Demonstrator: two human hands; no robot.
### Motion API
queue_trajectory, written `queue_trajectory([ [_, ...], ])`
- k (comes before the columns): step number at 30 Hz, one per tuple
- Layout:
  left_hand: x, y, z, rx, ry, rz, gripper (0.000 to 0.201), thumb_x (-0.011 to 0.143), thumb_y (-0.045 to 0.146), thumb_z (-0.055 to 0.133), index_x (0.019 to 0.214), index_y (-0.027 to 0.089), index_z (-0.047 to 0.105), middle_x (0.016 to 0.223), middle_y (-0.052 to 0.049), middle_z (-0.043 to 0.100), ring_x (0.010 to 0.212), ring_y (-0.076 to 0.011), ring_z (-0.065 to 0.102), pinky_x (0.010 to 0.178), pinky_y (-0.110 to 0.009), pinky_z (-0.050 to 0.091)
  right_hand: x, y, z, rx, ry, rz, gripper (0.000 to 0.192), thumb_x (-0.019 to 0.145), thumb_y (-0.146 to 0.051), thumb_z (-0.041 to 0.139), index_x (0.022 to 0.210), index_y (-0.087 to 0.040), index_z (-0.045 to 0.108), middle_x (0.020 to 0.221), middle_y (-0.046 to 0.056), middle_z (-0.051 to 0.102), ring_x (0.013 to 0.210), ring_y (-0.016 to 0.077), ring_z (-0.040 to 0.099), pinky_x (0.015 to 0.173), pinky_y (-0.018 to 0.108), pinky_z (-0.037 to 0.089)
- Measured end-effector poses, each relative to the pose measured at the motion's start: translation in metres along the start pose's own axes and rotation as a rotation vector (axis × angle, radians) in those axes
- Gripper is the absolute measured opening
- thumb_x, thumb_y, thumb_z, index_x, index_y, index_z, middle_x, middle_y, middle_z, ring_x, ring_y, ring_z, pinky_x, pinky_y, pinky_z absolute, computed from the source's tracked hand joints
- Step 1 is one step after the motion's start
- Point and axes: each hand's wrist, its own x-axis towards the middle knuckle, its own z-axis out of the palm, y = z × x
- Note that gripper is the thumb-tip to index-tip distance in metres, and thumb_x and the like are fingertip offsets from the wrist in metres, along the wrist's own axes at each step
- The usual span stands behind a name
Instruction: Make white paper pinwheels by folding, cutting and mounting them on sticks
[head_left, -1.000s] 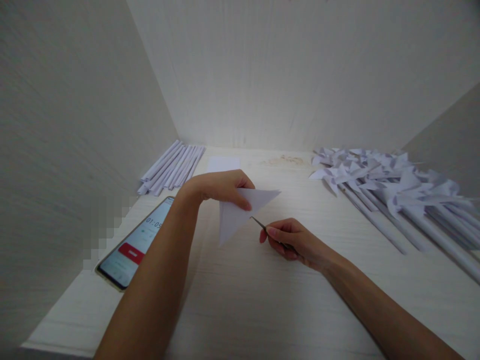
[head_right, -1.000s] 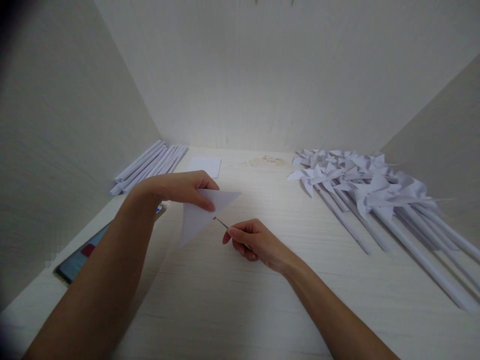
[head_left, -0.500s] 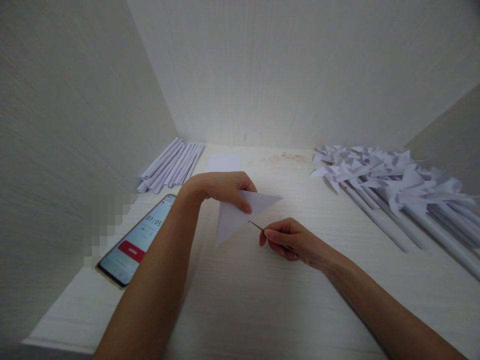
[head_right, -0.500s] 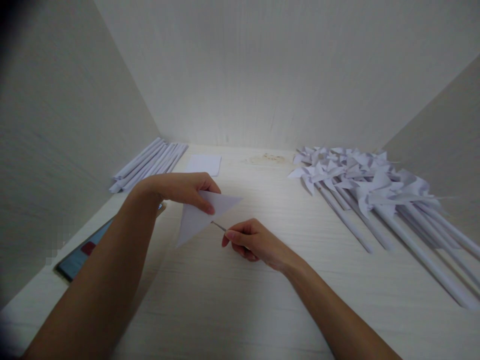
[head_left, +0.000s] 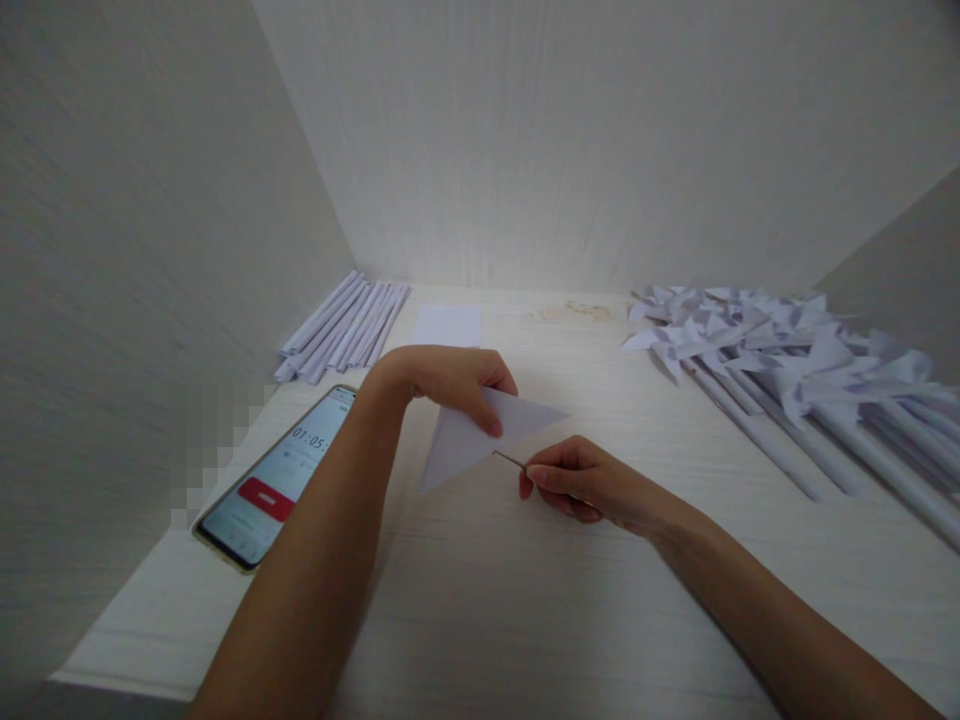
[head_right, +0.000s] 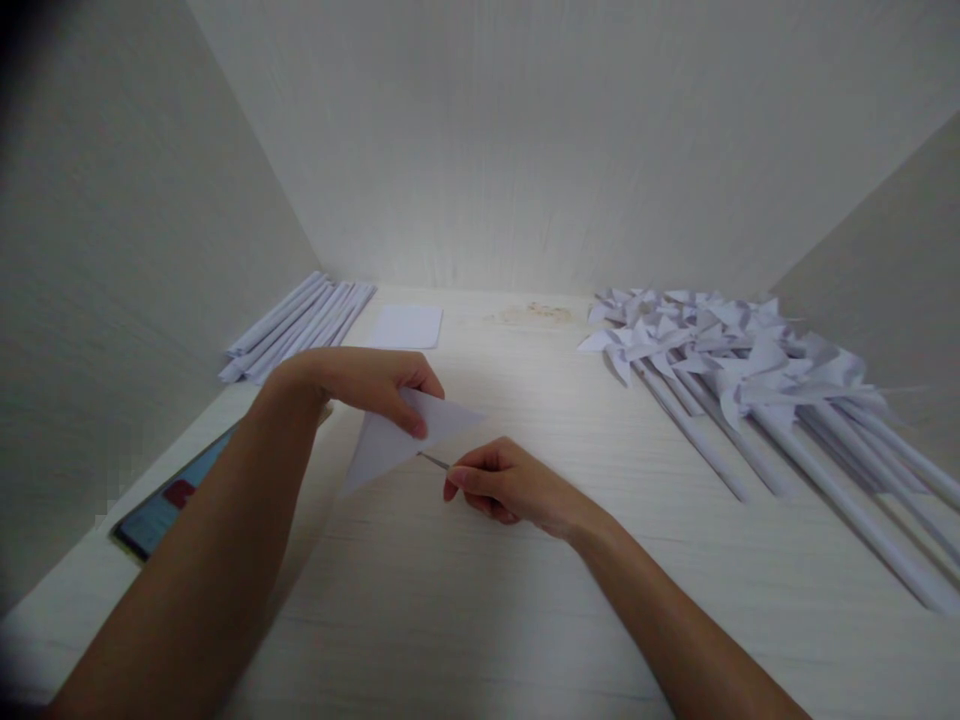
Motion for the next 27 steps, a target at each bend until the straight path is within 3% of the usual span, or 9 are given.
queue_trajectory([
  [27,0.0075,0.0086,0.0053,0.107,-0.161,0.036,0.009,0.059,0.021,0.060,0.064,0.014,0.061,0.055,0.003,0.057,0.053,-0.0098,0.047,0.049,-0.020,0.035,-0.0018,-0.0074,0.0032,-0.124,-0.032,0.143,0.022,0.074,-0.032,0.053,0.067,-0.011,0.058,0.043,-0.008,0.036,0.033,0.0014,0.026,0.031,0.017,0.015],
])
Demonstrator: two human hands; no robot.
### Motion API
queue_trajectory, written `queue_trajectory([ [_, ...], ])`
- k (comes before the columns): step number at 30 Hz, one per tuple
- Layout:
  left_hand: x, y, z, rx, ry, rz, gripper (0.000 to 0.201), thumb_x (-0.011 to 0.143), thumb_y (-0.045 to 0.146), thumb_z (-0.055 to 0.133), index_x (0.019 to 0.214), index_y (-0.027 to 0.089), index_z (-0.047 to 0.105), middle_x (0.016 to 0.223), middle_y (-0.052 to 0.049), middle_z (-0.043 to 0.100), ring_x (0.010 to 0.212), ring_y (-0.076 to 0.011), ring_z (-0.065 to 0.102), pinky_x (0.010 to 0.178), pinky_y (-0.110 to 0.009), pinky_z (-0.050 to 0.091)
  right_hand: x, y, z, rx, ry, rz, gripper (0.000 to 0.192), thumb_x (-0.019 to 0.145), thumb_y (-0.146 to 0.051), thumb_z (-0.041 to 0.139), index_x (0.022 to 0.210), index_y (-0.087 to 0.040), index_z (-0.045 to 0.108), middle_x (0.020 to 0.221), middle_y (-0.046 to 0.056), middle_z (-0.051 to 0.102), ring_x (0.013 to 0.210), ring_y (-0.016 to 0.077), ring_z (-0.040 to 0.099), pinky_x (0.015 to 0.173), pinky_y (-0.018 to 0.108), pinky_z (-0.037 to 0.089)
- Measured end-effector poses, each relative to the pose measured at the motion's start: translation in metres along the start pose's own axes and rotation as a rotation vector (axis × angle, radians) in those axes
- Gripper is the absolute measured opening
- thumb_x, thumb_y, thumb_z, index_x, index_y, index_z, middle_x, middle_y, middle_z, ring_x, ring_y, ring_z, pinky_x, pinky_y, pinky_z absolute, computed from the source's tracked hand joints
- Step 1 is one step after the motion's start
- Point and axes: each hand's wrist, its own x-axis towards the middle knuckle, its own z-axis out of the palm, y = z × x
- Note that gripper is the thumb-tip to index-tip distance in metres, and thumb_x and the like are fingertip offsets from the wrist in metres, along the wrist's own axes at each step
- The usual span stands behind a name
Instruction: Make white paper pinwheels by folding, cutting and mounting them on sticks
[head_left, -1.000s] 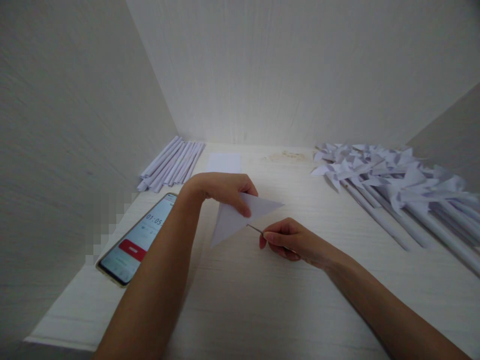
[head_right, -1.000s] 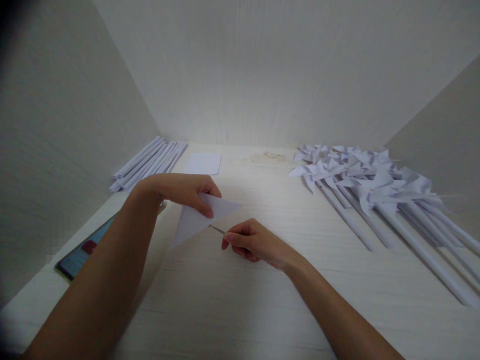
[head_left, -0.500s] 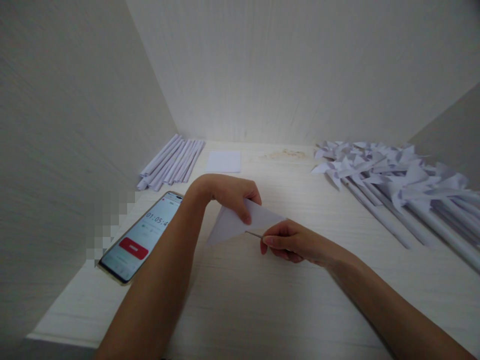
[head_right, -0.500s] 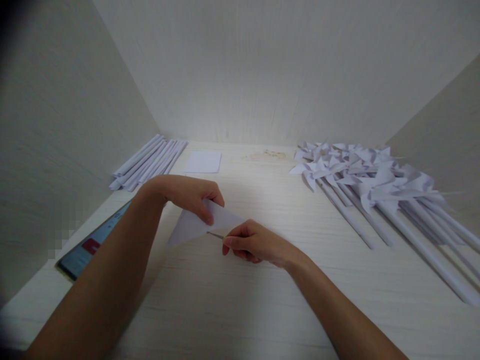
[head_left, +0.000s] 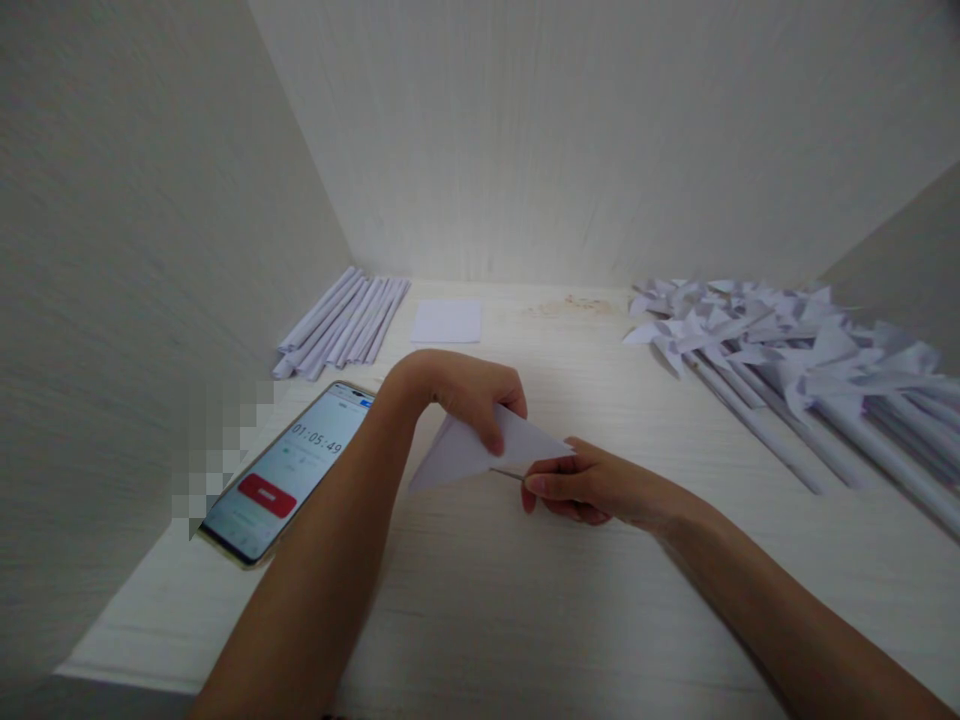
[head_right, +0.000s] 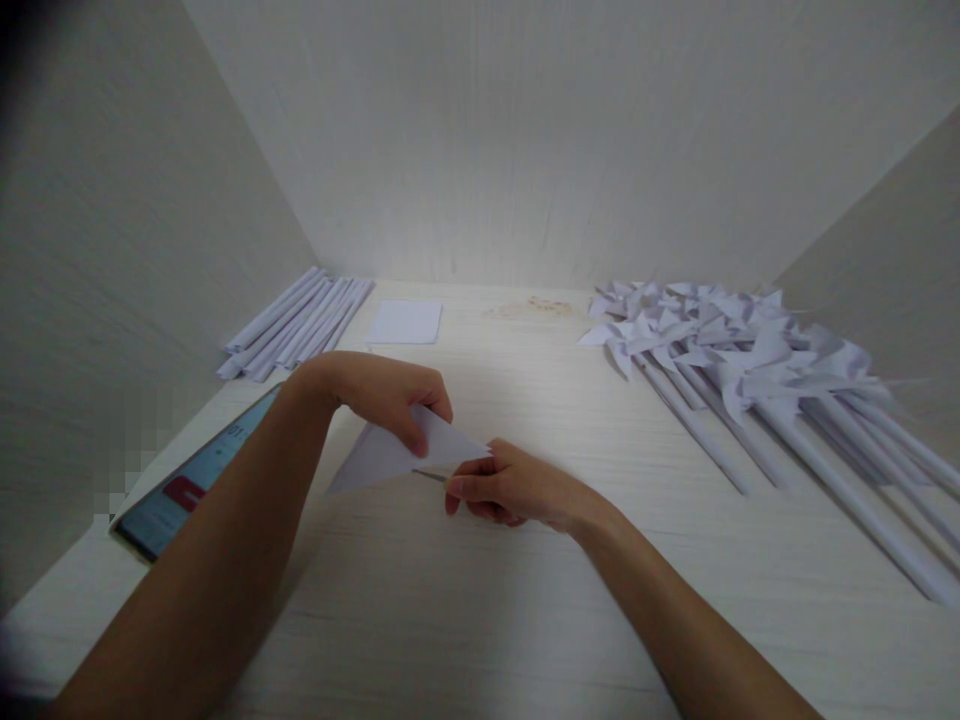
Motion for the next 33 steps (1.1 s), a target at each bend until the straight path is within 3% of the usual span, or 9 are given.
queue_trajectory([
  [33,0.0012,-0.0009,0.0001,0.017,-0.017,-0.023,0.009,0.058,0.020,0.060,0.065,0.013,0.061,0.056,0.003,0.058,0.055,-0.0105,0.048,0.048,-0.020,0.034,0.0010,0.0020,-0.0007,-0.050,-0.014,-0.004,0.024,0.073,-0.035,0.055,0.067,-0.012,0.058,0.043,-0.008,0.034,0.034,0.0016,0.025,0.031,0.018,0.014],
])
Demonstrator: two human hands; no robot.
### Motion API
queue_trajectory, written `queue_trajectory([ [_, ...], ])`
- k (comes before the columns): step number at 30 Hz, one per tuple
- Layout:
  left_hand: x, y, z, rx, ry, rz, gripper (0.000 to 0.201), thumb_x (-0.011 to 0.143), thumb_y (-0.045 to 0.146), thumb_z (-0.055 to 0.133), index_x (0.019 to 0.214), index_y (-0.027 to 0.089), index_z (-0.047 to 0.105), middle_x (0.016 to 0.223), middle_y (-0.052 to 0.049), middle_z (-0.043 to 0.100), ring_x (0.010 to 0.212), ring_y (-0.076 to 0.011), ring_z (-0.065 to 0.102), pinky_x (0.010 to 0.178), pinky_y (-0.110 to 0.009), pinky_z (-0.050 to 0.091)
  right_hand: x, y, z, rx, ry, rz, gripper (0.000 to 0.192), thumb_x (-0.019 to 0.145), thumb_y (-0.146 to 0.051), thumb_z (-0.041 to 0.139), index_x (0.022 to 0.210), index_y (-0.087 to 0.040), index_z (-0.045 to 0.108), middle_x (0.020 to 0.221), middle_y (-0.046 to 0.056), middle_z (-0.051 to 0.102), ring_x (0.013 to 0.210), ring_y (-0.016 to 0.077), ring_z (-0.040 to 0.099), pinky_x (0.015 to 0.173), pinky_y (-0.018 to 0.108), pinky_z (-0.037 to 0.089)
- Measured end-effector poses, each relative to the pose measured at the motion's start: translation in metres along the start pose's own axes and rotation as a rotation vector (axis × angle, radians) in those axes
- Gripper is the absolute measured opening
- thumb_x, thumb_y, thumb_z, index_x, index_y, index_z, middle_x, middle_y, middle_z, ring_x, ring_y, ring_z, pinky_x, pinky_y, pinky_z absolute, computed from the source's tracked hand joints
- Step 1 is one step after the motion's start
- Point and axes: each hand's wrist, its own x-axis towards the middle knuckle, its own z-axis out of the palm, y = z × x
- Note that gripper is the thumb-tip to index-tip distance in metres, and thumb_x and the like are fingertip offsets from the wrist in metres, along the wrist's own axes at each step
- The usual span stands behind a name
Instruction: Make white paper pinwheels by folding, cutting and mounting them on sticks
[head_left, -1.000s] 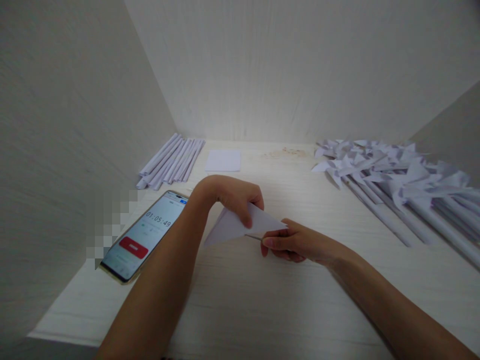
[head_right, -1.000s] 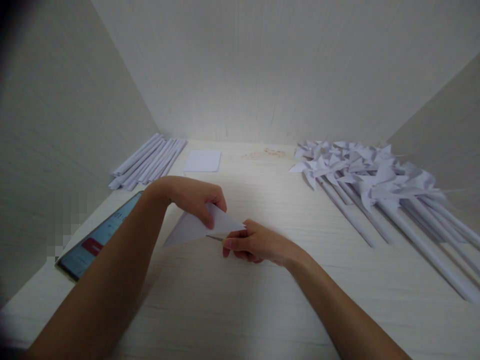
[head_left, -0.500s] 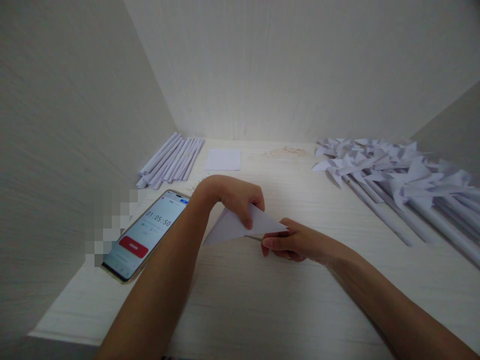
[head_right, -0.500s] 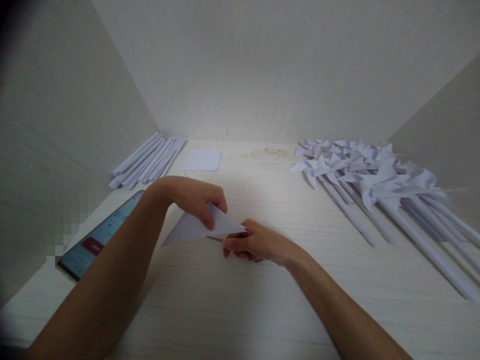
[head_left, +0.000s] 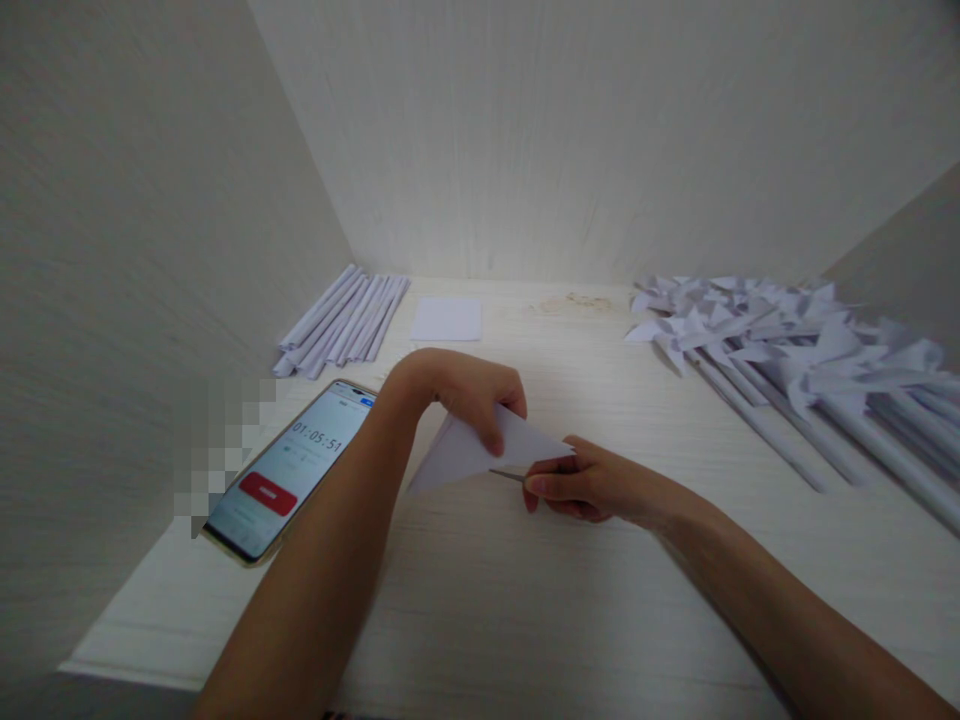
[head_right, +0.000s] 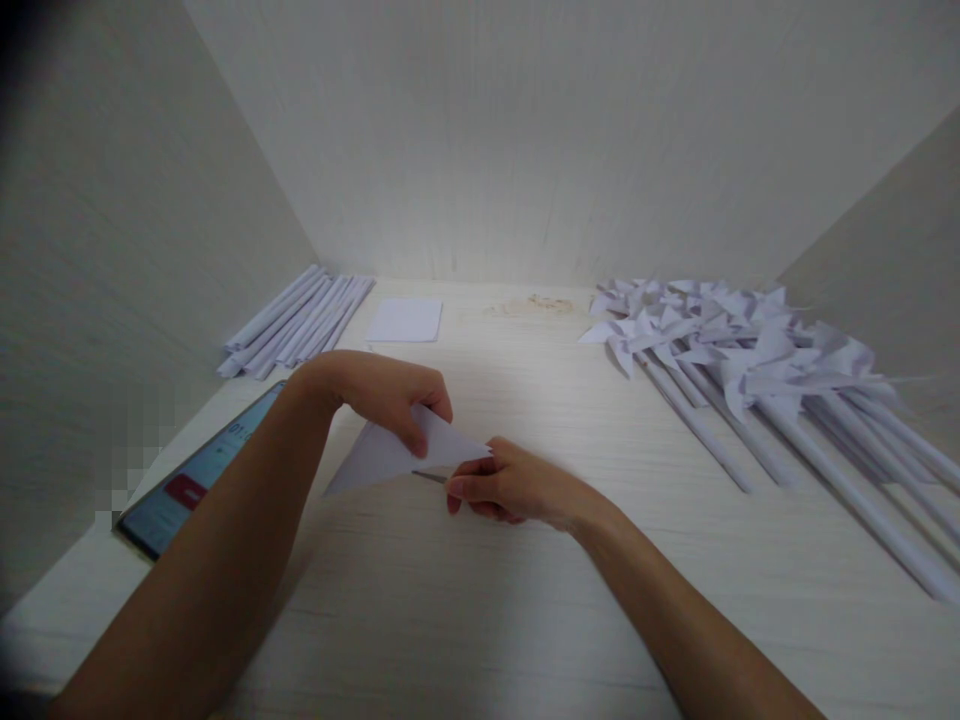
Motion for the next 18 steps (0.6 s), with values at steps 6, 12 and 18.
queue_trajectory([
  [6,-0.0025,-0.0030,-0.0005,-0.032,0.023,-0.007,0.012,0.058,0.021,0.060,0.068,0.013,0.061,0.062,0.001,0.061,0.057,-0.0111,0.049,0.049,-0.020,0.035,0.0005,0.0003,0.0001,0.007,-0.029,0.002,0.025,0.073,-0.035,0.054,0.067,-0.012,0.058,0.042,-0.009,0.034,0.033,0.0015,0.023,0.031,0.018,0.012],
  [12,-0.0022,-0.0026,-0.0007,-0.003,0.036,-0.015,0.012,0.058,0.020,0.059,0.068,0.013,0.061,0.062,0.001,0.061,0.057,-0.0107,0.048,0.050,-0.020,0.035,-0.0001,-0.0003,-0.0004,0.048,-0.009,-0.001,0.027,0.072,-0.037,0.054,0.068,-0.011,0.058,0.042,-0.009,0.034,0.033,0.0014,0.022,0.031,0.019,0.012],
  [18,-0.0017,-0.0015,-0.0004,0.005,0.046,-0.006,0.011,0.058,0.020,0.059,0.066,0.013,0.061,0.059,0.002,0.059,0.056,-0.0105,0.047,0.049,-0.020,0.034,-0.0003,0.0004,-0.0003,0.072,-0.010,0.009,0.024,0.072,-0.035,0.055,0.069,-0.011,0.059,0.042,-0.009,0.035,0.032,0.0016,0.024,0.031,0.018,0.013],
])
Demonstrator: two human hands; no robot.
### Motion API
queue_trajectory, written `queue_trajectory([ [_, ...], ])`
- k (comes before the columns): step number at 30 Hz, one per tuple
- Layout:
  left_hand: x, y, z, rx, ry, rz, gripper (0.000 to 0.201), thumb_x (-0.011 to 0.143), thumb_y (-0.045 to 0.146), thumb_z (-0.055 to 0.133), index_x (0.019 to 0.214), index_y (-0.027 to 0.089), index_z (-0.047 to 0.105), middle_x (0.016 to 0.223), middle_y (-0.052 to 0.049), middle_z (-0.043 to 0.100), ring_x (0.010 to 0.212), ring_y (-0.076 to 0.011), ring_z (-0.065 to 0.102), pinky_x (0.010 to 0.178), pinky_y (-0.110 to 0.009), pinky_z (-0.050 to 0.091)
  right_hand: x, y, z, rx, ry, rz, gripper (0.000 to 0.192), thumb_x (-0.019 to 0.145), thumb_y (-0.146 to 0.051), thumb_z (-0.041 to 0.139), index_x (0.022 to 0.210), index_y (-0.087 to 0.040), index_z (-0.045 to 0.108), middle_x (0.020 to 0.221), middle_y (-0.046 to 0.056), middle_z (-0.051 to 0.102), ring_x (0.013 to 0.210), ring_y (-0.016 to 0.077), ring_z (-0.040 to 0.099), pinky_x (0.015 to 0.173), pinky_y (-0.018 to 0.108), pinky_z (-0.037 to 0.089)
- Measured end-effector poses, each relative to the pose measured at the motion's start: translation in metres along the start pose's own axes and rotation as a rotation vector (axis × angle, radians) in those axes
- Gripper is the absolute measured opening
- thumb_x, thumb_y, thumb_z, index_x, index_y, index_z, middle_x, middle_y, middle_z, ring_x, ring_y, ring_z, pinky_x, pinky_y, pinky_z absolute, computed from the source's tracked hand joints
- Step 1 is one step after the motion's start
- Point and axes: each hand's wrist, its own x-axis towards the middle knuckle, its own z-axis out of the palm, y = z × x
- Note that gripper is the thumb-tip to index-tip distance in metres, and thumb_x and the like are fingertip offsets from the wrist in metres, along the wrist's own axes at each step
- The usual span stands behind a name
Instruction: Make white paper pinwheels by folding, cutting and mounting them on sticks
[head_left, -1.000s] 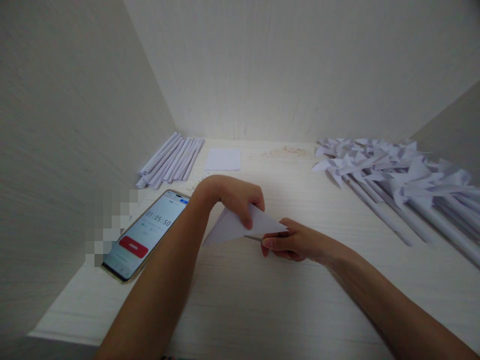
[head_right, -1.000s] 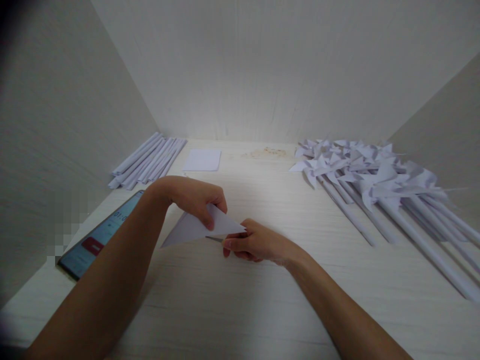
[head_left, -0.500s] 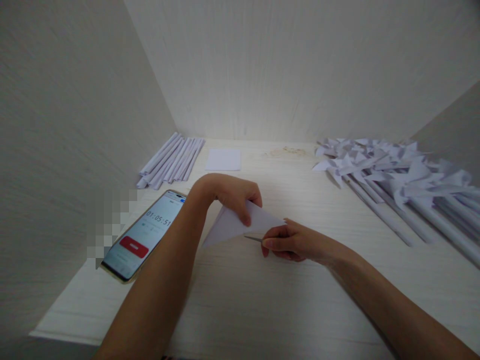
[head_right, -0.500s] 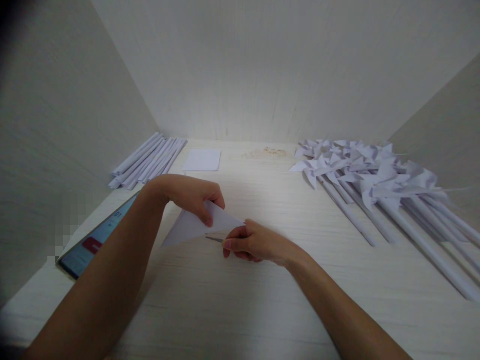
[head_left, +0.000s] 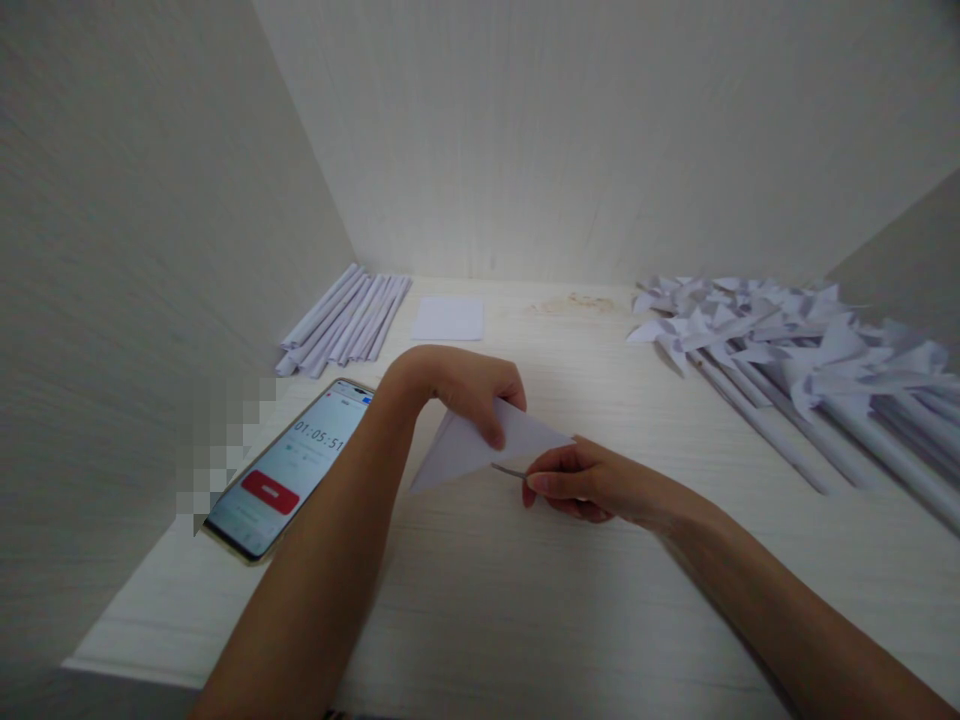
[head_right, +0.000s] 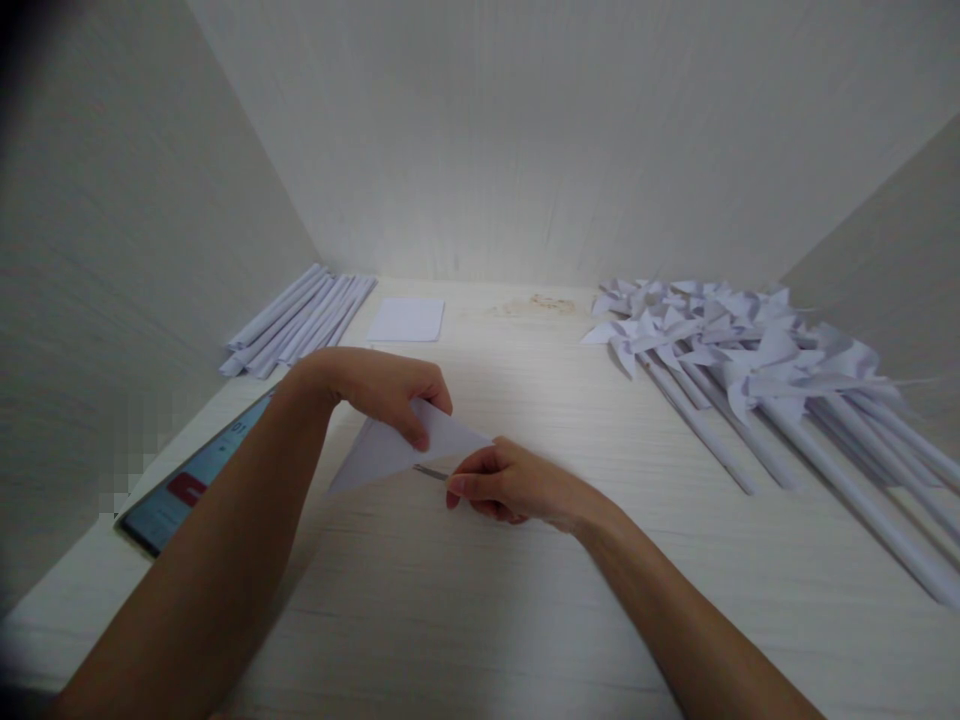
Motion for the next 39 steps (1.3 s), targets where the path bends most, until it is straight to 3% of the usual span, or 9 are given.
queue_trajectory([
  [39,0.0006,-0.0006,0.0018,-0.073,0.020,0.003,0.007,0.055,0.016,0.061,0.062,0.014,0.063,0.056,0.002,0.061,0.053,-0.0108,0.049,0.046,-0.019,0.032,0.0017,0.0033,-0.0004,-0.038,-0.018,-0.024,0.022,0.073,-0.033,0.054,0.069,-0.011,0.059,0.042,-0.009,0.034,0.033,0.0013,0.024,0.030,0.017,0.014],
])
